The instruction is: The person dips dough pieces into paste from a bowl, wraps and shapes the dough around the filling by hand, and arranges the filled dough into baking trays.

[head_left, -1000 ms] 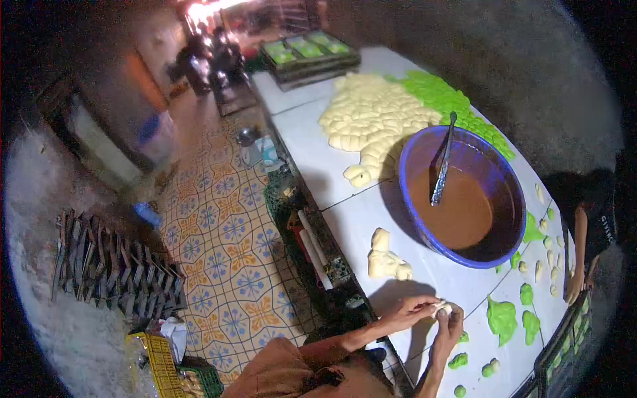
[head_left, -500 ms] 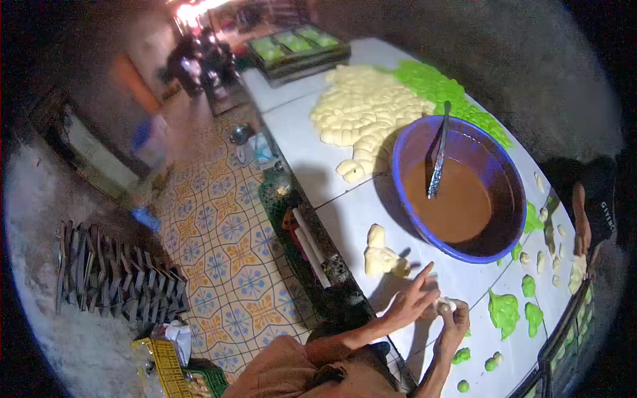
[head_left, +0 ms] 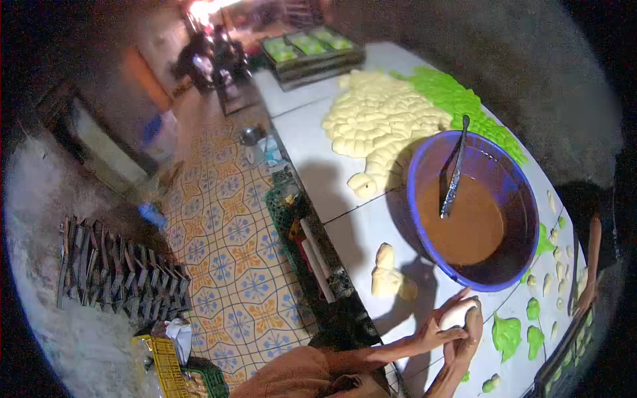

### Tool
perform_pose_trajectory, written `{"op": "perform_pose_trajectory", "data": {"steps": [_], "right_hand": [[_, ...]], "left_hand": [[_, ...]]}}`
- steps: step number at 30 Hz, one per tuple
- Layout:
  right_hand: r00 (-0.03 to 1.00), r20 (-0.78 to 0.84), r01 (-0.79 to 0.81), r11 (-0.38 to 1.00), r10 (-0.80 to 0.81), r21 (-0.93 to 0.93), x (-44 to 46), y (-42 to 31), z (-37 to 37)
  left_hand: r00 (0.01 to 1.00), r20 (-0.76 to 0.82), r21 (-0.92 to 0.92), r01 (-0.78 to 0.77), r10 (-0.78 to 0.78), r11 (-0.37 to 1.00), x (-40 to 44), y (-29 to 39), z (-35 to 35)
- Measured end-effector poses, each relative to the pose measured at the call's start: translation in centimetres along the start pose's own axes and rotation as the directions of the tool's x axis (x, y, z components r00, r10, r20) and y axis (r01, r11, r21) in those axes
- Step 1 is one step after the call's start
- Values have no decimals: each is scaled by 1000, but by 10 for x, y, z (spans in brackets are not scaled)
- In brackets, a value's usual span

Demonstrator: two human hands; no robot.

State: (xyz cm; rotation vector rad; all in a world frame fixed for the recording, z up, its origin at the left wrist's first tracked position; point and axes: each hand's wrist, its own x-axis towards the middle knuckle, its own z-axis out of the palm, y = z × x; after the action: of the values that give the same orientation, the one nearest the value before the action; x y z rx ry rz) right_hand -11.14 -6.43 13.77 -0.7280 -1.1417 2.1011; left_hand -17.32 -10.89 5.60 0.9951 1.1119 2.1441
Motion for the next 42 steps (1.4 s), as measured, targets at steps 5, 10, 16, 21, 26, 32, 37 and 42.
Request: {"op": "perform_pose_trajectory", "data": {"steps": [5,10,16,21,26,32,37,42], "right_hand": [[994,105,48,995,-39,-84,66,-20,10],[994,101,107,713,-50,-693,165,-44,24],[822,481,381,335,305,-862,251,-10,23],[633,540,746,-249,555,-618,256,14,16],[675,386,565,-104,629,-819,250,7,10],[727,344,127,376,595,-918,250,0,-1],[850,304,-279,857,431,-434,195,-44,1],[954,233,-173,980,191,-94,130,-49,-27]], "left_hand": [[932,178,59,309,-314,949,-4,-5,-41],[922,105,277,332,-372,902,0,11,-96],[876,-176,317,483,-450,816,-3,14,-150],[876,-140,332,481,-462,811,-6,15,-154],[897,-105,423,430,-429,797,-1,22,-145],[865,-130,282,501,-485,818,3,16,-132],[855,-41,113,517,-516,848,21,4,-100],[855,150,-126,514,-496,848,53,12,-32]]}}
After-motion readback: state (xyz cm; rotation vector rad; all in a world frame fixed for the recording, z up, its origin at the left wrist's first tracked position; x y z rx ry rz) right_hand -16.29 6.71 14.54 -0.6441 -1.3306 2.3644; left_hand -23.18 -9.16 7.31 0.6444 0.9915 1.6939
